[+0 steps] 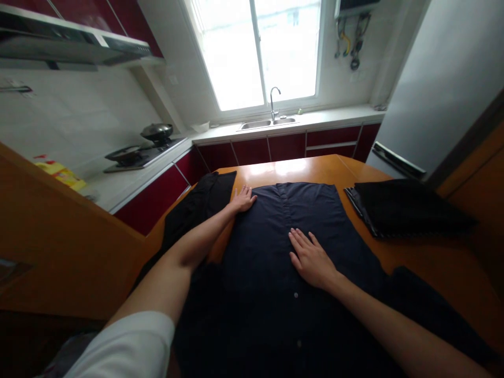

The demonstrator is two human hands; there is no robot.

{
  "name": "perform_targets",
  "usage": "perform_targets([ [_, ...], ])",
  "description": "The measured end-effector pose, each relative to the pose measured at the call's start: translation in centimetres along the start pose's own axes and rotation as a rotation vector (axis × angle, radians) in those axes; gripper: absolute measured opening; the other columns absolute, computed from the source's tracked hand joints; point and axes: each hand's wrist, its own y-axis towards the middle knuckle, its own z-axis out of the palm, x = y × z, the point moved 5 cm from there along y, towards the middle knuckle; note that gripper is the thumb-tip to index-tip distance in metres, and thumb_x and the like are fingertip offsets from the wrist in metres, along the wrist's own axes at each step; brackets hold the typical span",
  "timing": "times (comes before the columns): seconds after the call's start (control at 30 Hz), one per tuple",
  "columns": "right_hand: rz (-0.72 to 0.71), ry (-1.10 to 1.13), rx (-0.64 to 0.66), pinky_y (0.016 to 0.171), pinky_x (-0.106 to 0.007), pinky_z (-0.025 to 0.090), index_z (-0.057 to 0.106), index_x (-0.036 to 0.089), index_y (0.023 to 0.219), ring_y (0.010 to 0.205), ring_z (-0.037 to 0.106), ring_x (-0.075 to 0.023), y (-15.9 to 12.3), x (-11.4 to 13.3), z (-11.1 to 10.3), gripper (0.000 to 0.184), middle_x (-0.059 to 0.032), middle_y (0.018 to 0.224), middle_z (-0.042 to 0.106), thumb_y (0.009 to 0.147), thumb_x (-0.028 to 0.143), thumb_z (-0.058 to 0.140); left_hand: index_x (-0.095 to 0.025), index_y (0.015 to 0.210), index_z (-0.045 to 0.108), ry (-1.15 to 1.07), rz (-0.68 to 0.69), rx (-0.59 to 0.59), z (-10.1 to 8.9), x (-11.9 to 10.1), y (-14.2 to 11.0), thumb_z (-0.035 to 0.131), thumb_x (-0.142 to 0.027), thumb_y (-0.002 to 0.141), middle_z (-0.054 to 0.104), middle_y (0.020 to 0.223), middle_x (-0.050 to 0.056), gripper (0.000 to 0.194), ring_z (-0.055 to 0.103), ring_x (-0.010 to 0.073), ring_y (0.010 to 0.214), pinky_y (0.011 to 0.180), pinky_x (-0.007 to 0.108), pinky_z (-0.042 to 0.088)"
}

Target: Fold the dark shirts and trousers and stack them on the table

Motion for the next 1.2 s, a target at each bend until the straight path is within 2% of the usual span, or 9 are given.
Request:
perform_targets([
  [0.13, -0.003, -0.015, -0.001, 0.125, -0.05, 0.017, 0.036, 0.016, 0.158, 0.153, 0.025, -0.0236, 0.1, -0.1, 0.1, 0.062, -0.0095, 0.164, 0.029, 0.1, 0.037, 0.036, -0.013, 0.161, 0.021, -0.021, 0.32, -0.054, 2.0, -7.9, -1.0, 0.028, -0.051, 0.103, 0.01, 0.17, 0.013, 0.069, 0.005, 0.0253, 0.157, 0.125, 0.046, 0.002],
  [0.23, 0.01, -0.029, 0.001, 0.125, -0.05, 0.017, 0.036, 0.015, 0.158, 0.154, 0.024, -0.0234, 0.1, 0.0, 0.0, 0.062, -0.0094, 0.164, 0.028, 0.1, 0.038, 0.035, -0.019, 0.163, 0.018, -0.047, 0.504, 0.011, 4.0, -12.3, -0.9, 0.027, -0.056, 0.103, 0.01, 0.17, 0.01, 0.07, 0.007, 0.0246, 0.157, 0.125, 0.047, 0.007],
  [0.33, 0.018, -0.038, 0.012, 0.125, -0.049, 0.016, 0.034, 0.011, 0.158, 0.154, 0.022, -0.0226, 0.1, 0.1, -0.2, 0.063, -0.0099, 0.165, 0.027, 0.101, 0.038, 0.034, -0.019, 0.163, 0.017, -0.01, 0.466, 0.06, 4.3, -12.8, 1.2, 0.022, -0.057, 0.104, 0.008, 0.17, 0.011, 0.071, 0.006, 0.0244, 0.157, 0.125, 0.049, 0.007],
  [0.53, 0.018, -0.028, 0.016, 0.126, -0.047, 0.014, 0.035, 0.01, 0.157, 0.154, 0.022, -0.0225, 0.1, 0.3, -0.6, 0.062, -0.0107, 0.165, 0.027, 0.101, 0.037, 0.035, -0.015, 0.163, 0.016, 0.033, 0.334, 0.087, 2.8, -12.9, 5.2, 0.018, -0.053, 0.104, 0.008, 0.169, 0.013, 0.07, 0.006, 0.026, 0.157, 0.124, 0.052, 0.008],
  [0.73, 0.025, -0.016, 0.009, 0.126, -0.048, 0.014, 0.036, 0.009, 0.157, 0.154, 0.023, -0.0232, 0.2, 0.3, -0.7, 0.062, -0.0115, 0.165, 0.028, 0.101, 0.037, 0.036, -0.02, 0.163, 0.016, 0.038, 0.692, 0.081, 4.7, -19.3, 2.8, 0.019, -0.06, 0.103, 0.005, 0.17, 0.006, 0.073, 0.003, 0.0226, 0.157, 0.126, 0.047, 0.003],
  [0.97, 0.027, 0.01, -0.004, 0.126, -0.047, 0.014, 0.035, 0.009, 0.157, 0.154, 0.023, -0.0231, 0.3, 0.4, -0.9, 0.062, -0.0117, 0.165, 0.027, 0.101, 0.038, 0.037, -0.013, 0.162, 0.018, 0.049, 0.409, 0.077, 3.6, -19.5, 7.3, 0.021, -0.057, 0.104, 0.008, 0.17, 0.014, 0.073, 0.007, 0.0311, 0.157, 0.125, 0.05, 0.012],
  [1.03, 0.027, 0.013, -0.002, 0.126, -0.048, 0.014, 0.036, 0.009, 0.156, 0.154, 0.022, -0.0232, 0.3, 0.4, -1.0, 0.062, -0.0123, 0.165, 0.028, 0.102, 0.038, 0.036, -0.015, 0.163, 0.016, 0.037, 0.522, 0.08, 3.5, -21.5, 7.3, 0.023, -0.056, 0.104, 0.006, 0.17, 0.011, 0.072, 0.006, 0.0291, 0.157, 0.125, 0.049, 0.01],
  [1.13, 0.023, 0.02, 0.001, 0.126, -0.049, 0.014, 0.036, 0.008, 0.156, 0.154, 0.022, -0.0239, 0.3, 0.4, -1.0, 0.062, -0.0134, 0.164, 0.029, 0.102, 0.037, 0.035, -0.023, 0.164, 0.013, 0.009, 0.867, 0.128, 4.7, -25.8, 5.5, 0.022, -0.057, 0.104, 0.007, 0.171, 0.003, 0.07, 0.003, 0.0232, 0.157, 0.126, 0.045, 0.006],
  [1.2, 0.023, 0.024, 0.0, 0.126, -0.049, 0.013, 0.036, 0.007, 0.156, 0.154, 0.022, -0.0243, 0.3, 0.4, -1.0, 0.062, -0.0142, 0.164, 0.029, 0.102, 0.036, 0.035, -0.024, 0.164, 0.011, 0.003, 0.959, 0.163, 5.7, -27.8, 5.0, 0.021, -0.059, 0.104, 0.008, 0.171, 0.001, 0.07, 0.003, 0.0228, 0.157, 0.126, 0.047, 0.005],
])
